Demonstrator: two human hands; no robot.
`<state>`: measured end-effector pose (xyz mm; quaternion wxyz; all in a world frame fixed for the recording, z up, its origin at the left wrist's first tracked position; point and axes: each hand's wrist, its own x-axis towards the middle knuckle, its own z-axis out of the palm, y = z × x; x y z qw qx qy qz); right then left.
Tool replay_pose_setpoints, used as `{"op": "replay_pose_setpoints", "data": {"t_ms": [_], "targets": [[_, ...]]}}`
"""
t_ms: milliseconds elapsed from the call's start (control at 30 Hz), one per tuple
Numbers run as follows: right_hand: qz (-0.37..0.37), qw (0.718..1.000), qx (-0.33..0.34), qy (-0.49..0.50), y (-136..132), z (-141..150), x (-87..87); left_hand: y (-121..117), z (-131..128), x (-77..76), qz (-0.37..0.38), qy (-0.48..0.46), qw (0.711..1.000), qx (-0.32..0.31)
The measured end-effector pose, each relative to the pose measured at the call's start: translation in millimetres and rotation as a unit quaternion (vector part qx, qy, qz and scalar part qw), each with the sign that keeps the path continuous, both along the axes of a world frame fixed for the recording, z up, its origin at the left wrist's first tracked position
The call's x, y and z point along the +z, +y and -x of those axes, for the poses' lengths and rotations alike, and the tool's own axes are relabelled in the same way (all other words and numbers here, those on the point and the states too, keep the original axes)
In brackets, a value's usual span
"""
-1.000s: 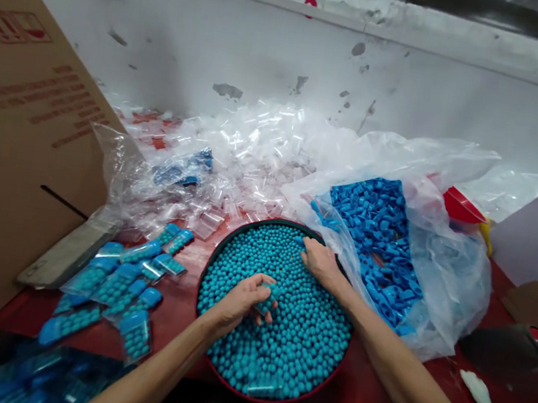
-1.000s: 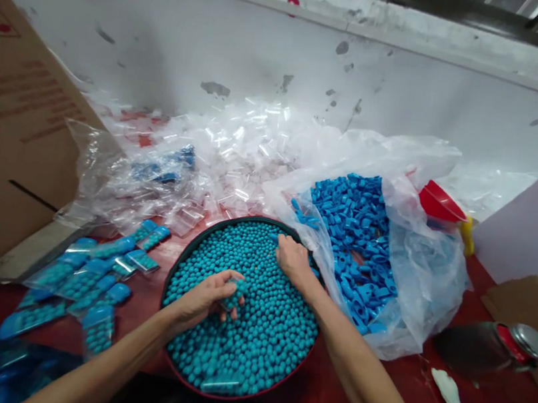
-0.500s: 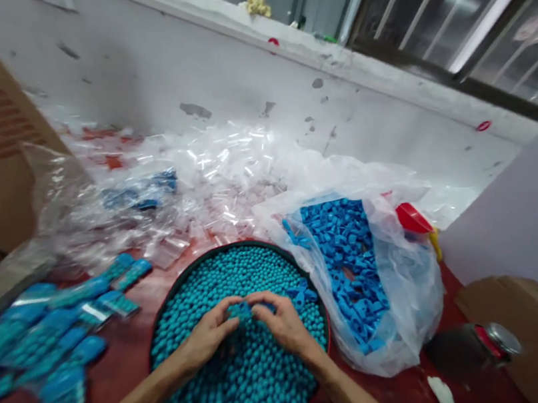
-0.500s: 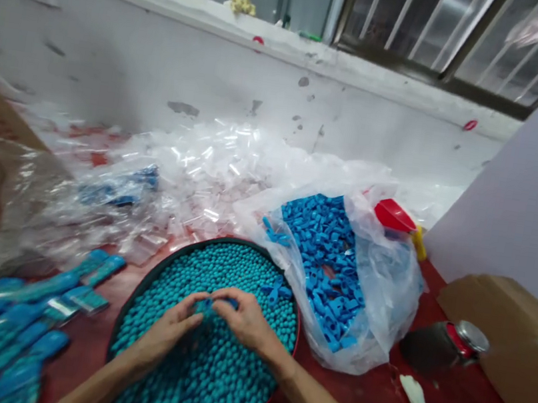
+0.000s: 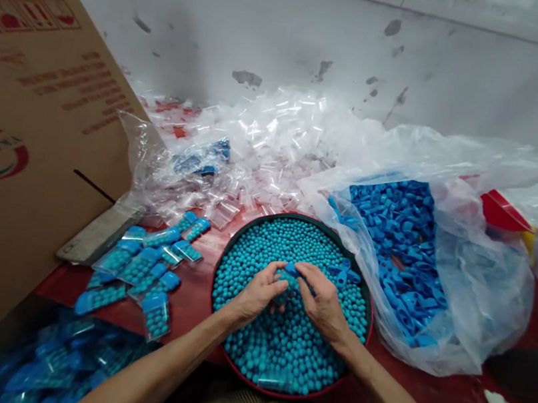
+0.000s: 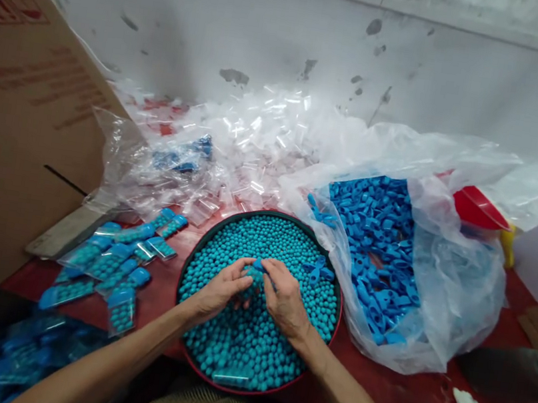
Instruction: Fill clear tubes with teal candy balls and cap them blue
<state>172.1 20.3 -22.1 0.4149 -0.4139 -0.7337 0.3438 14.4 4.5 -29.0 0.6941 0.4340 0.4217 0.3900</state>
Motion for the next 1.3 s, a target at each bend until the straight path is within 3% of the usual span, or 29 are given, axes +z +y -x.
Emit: {"op": "replay_pose_setpoints", "data": {"t_ms": [67,133,233,333,400,467,567,667,800,900,1100,1300], "targets": [[0.036,0.999,0.009,0.017,-2,1,0.6,0,1,0.2,-0.001,-0.011,1.000,-0.001],[0.153,0.985,-0.031,0.073,-1,1,2.5,0,2,0.1,-0.008,0.013,1.000,-0.008],[0.348,0.914,-0.059,0.200,5,1,7.2,-1,3,0.7,-0.066,0.074,0.995,0.005],[0.425,0.867,-0.021,0.261,9,0,9.2,-3,2,2.7,-0.136,0.106,0.985,0.015],[0.419,0.874,-0.018,0.245,9,-1,8.1,-4,2,4.6,-0.144,0.116,0.983,0.005],[0.384,0.905,-0.017,0.183,7,-2,6.5,-5,3,6.6,-0.127,0.114,0.985,0.002],[0.267,0.962,0.025,0.050,5,-5,5.0,-4,4,9.2,-0.092,0.097,0.991,-0.002],[0.176,0.982,0.046,-0.042,7,-9,4.4,-3,6,10.0,-0.087,0.095,0.991,-0.021],[0.211,0.968,0.094,-0.094,11,-12,10.0,-3,9,7.8,-0.143,0.139,0.980,-0.023],[0.173,0.956,0.156,-0.178,12,-14,22.8,-5,9,7.4,-0.181,0.156,0.971,-0.027],[0.140,0.910,0.263,-0.289,20,-21,46.1,-11,8,13.6,-0.121,0.130,0.981,-0.078],[0.122,0.903,0.286,-0.298,22,-24,47.1,-10,7,13.5,-0.132,0.123,0.981,-0.070]]}}
